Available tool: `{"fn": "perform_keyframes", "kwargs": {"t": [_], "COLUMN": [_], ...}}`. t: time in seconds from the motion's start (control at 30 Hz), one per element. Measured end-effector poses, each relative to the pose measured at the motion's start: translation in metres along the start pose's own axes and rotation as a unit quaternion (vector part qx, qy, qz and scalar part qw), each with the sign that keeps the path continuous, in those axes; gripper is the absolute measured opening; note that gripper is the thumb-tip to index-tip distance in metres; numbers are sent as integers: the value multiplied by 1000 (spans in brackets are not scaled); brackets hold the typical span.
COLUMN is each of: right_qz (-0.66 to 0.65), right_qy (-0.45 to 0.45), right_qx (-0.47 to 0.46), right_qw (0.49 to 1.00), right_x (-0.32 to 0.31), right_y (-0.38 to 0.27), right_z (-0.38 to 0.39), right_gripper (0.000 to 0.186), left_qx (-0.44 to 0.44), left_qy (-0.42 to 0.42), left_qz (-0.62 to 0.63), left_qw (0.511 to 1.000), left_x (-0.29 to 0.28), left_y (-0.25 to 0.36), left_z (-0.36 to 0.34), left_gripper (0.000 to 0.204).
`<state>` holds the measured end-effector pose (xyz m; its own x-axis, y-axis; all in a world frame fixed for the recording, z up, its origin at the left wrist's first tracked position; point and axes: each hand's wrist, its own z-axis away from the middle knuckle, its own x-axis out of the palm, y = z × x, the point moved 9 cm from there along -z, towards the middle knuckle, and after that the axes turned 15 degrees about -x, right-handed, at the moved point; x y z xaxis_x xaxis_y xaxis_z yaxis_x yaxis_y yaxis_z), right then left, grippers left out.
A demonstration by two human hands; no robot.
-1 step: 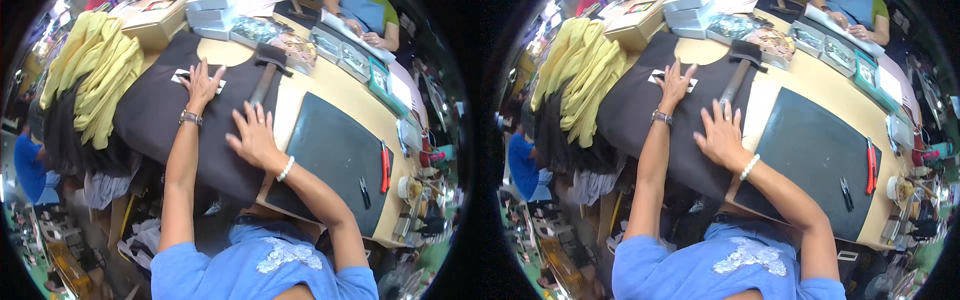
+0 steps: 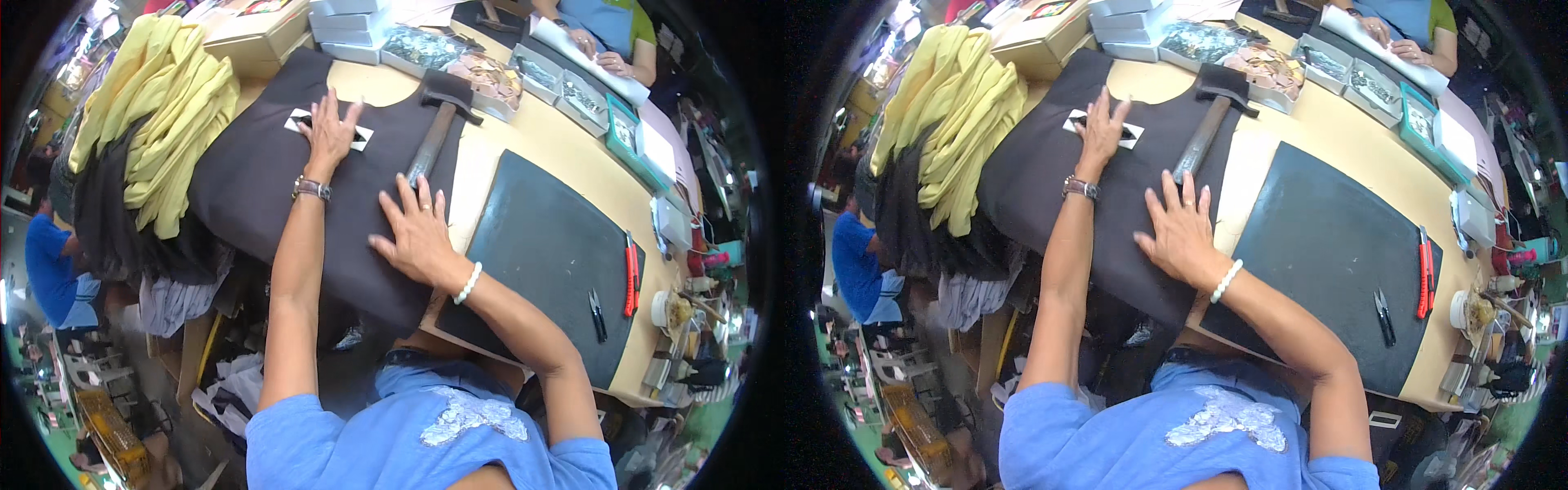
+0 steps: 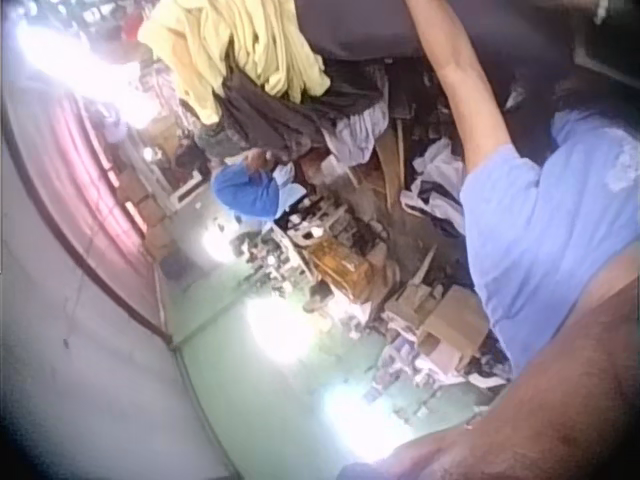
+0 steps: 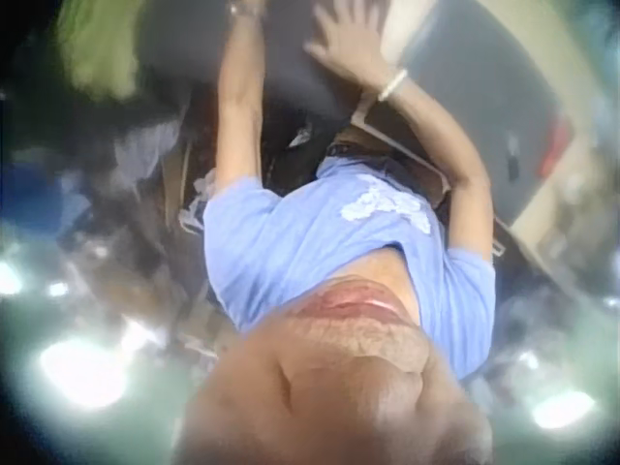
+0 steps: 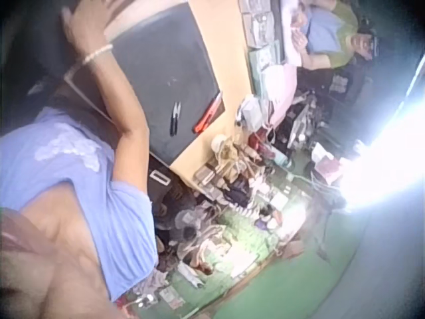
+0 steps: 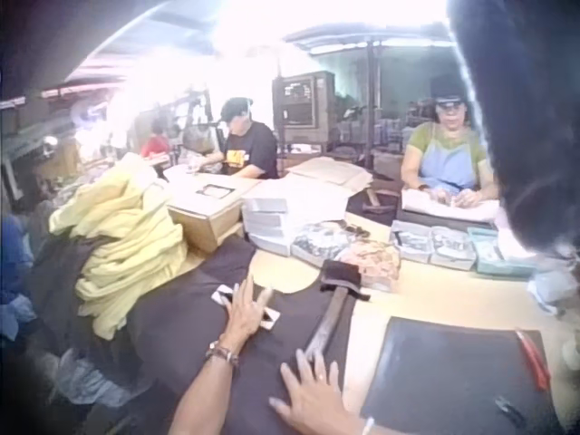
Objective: The person cuts a rectangular slot in a piece of leather using a metal template and a utility knife, trims the corners with snips, applies adhesive to the edges, folds them over, and flattens the folds with a hammer.
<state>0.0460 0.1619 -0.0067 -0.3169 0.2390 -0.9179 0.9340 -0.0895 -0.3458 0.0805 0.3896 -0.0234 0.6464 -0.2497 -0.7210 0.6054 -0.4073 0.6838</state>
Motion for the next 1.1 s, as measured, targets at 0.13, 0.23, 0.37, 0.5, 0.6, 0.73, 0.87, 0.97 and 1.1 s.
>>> {"fn": "perform_keyframes", "kwargs": {"t": [0.13,0.23,0.37,0.5,0.6,0.73,0.87,0.97,1.1], "right_qz": [48,61,70,75,74,73,72,16,-6], "right_qy": [7,18,32,39,34,9,-11,4,-6], "right_qx": [-18,-27,-30,-31,-33,-35,-45,-92,-145], "right_qw": [999,998,997,996,996,997,996,996,989], "right_x": [9,14,14,15,14,17,13,16,12], "right_y": [-11,-12,-9,-7,-7,-12,-15,-37,-80], "right_z": [12,11,10,9,12,18,15,24,45], "right_gripper": [64,64,62,61,61,61,64,68,76], "left_qx": [15,-21,-36,-30,-28,-28,-35,54,126], "left_qy": [79,39,-4,-3,3,7,21,158,105], "left_qz": [36,-107,-193,-197,-177,-163,-230,-258,-252], "left_qw": [996,993,980,980,984,986,972,952,954], "left_x": [-47,-52,-38,-32,-33,-41,-48,-60,-30], "left_y": [-21,-60,-77,-77,-76,-79,-68,-34,9], "left_z": [-36,-54,-55,-58,-53,-44,-45,-27,31], "left_gripper": [67,62,58,57,58,58,58,59,60]}}
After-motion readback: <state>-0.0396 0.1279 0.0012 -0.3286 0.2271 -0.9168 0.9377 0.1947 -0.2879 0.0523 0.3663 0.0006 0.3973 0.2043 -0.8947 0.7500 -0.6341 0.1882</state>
